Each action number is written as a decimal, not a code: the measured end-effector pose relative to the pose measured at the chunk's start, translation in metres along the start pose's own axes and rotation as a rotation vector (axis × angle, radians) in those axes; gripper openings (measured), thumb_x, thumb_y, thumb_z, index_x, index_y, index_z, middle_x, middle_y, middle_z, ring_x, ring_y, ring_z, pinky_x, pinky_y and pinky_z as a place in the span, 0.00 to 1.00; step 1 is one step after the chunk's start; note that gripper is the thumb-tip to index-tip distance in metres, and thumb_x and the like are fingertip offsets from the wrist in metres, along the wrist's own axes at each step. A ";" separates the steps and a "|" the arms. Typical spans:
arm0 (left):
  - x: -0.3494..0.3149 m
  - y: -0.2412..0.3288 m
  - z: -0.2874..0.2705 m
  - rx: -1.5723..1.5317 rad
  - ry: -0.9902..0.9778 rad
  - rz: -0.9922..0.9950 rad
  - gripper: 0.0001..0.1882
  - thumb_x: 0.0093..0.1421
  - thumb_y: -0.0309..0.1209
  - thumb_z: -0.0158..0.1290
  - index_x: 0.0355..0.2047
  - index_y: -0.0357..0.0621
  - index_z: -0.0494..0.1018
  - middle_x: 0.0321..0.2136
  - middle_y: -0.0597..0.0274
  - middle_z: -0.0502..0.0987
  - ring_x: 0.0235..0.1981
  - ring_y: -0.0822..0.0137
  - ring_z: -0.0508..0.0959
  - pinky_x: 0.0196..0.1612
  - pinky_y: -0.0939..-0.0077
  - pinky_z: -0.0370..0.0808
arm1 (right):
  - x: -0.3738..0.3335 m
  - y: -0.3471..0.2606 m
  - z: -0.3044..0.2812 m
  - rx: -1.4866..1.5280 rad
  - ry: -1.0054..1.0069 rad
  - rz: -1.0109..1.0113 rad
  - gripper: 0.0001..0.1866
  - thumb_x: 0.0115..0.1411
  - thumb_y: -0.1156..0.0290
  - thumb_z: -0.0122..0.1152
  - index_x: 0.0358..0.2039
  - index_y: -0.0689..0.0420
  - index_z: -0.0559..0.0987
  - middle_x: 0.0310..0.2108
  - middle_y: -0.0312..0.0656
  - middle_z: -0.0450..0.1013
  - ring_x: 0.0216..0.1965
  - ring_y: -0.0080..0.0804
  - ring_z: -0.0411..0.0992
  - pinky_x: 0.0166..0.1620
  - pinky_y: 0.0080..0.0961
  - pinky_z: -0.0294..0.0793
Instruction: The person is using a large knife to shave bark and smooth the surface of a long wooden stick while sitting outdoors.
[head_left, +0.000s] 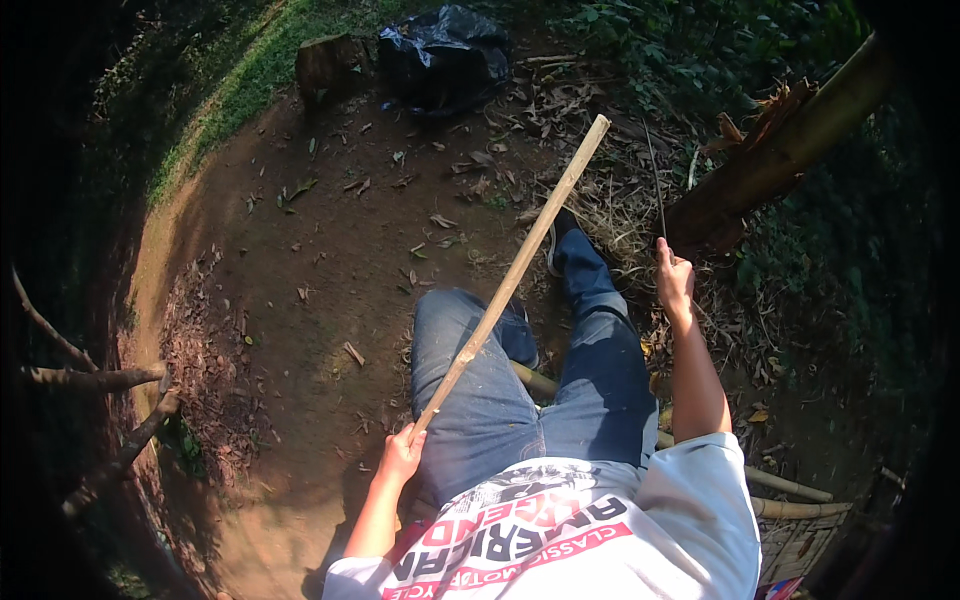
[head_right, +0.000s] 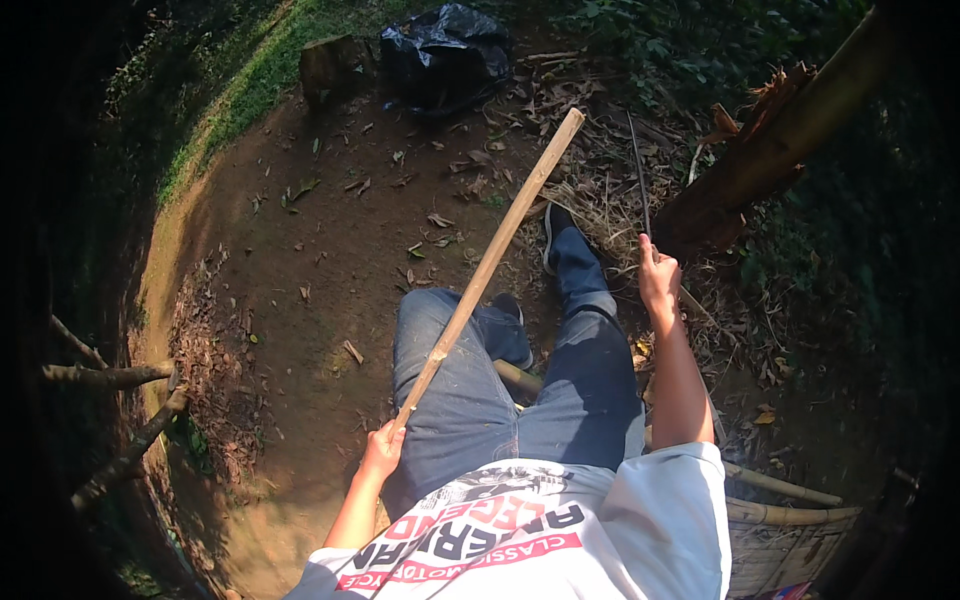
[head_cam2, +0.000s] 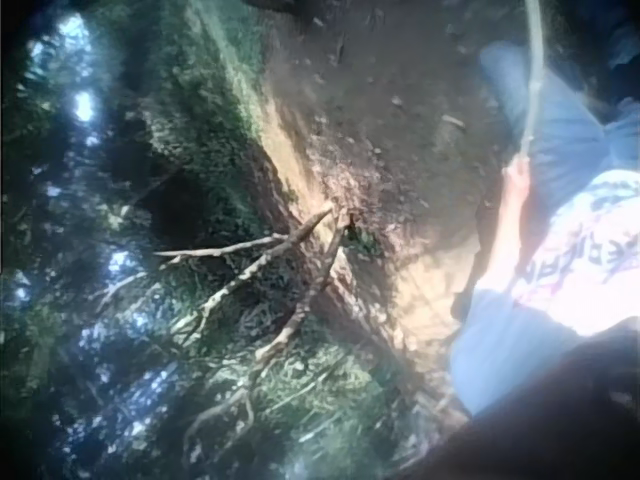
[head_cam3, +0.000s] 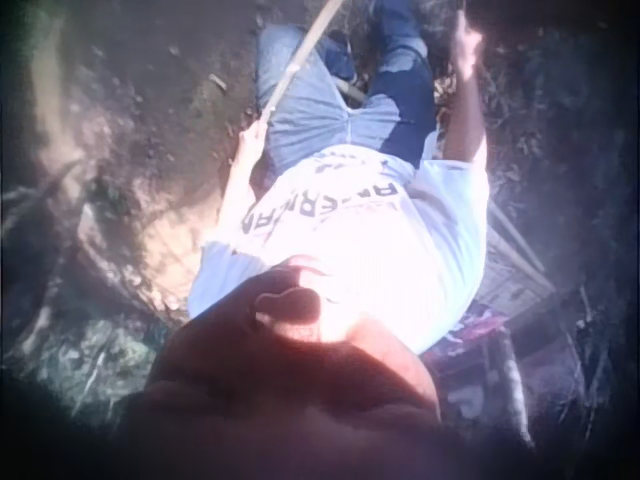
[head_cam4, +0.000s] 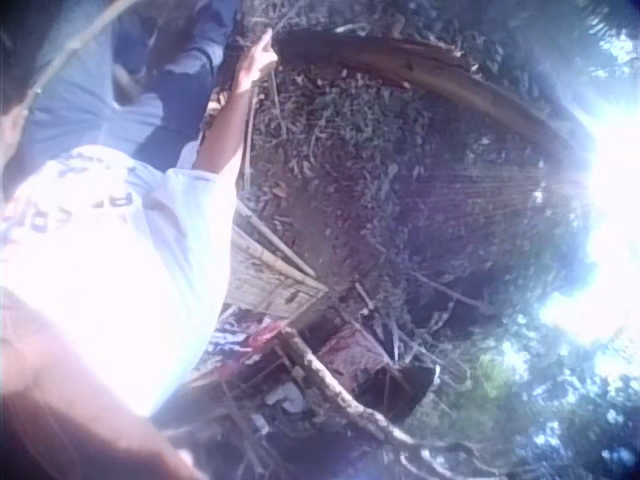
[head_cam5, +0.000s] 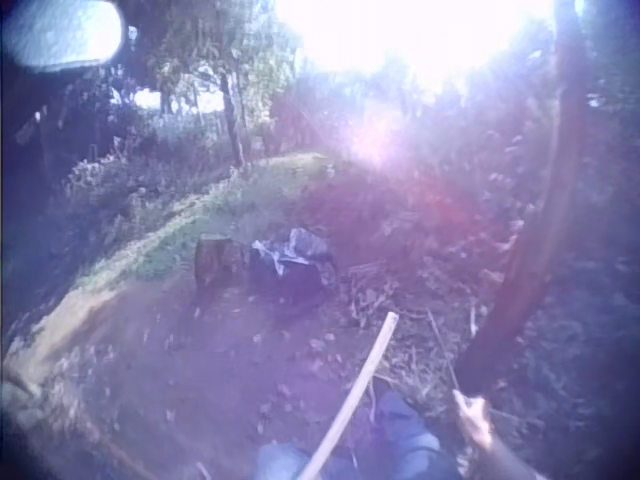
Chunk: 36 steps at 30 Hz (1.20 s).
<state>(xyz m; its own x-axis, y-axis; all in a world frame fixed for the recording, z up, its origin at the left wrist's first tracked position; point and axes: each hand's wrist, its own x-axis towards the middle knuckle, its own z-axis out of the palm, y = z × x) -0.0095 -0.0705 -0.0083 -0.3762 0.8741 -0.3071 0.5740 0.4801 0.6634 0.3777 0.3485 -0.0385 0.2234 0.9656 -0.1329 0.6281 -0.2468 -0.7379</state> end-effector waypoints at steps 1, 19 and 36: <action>-0.002 0.001 0.000 -0.004 0.000 -0.028 0.16 0.65 0.40 0.52 0.36 0.37 0.74 0.21 0.38 0.72 0.32 0.39 0.78 0.28 0.57 0.72 | -0.011 0.004 -0.003 0.008 -0.037 0.020 0.41 0.60 0.34 0.51 0.15 0.66 0.72 0.12 0.46 0.64 0.17 0.33 0.63 0.26 0.37 0.64; 0.005 0.007 -0.006 -0.097 -0.073 -0.047 0.16 0.65 0.38 0.51 0.35 0.34 0.73 0.19 0.42 0.70 0.20 0.48 0.73 0.27 0.64 0.70 | -0.169 -0.107 0.058 0.226 -0.781 -0.421 0.18 0.49 0.62 0.69 0.27 0.65 0.75 0.18 0.46 0.70 0.22 0.31 0.67 0.29 0.29 0.68; 0.010 0.000 -0.006 -0.059 -0.085 -0.044 0.16 0.64 0.39 0.52 0.35 0.34 0.74 0.21 0.38 0.72 0.29 0.38 0.77 0.28 0.59 0.72 | -0.024 -0.116 0.011 0.319 -0.432 -0.203 0.13 0.55 0.69 0.68 0.29 0.61 0.72 0.15 0.33 0.68 0.12 0.18 0.64 0.16 0.20 0.61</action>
<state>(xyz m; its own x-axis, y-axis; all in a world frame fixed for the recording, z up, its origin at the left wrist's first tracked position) -0.0177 -0.0623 -0.0069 -0.3357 0.8565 -0.3921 0.5135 0.5154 0.6861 0.2911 0.3549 0.0427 -0.2446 0.9534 -0.1767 0.3555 -0.0813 -0.9311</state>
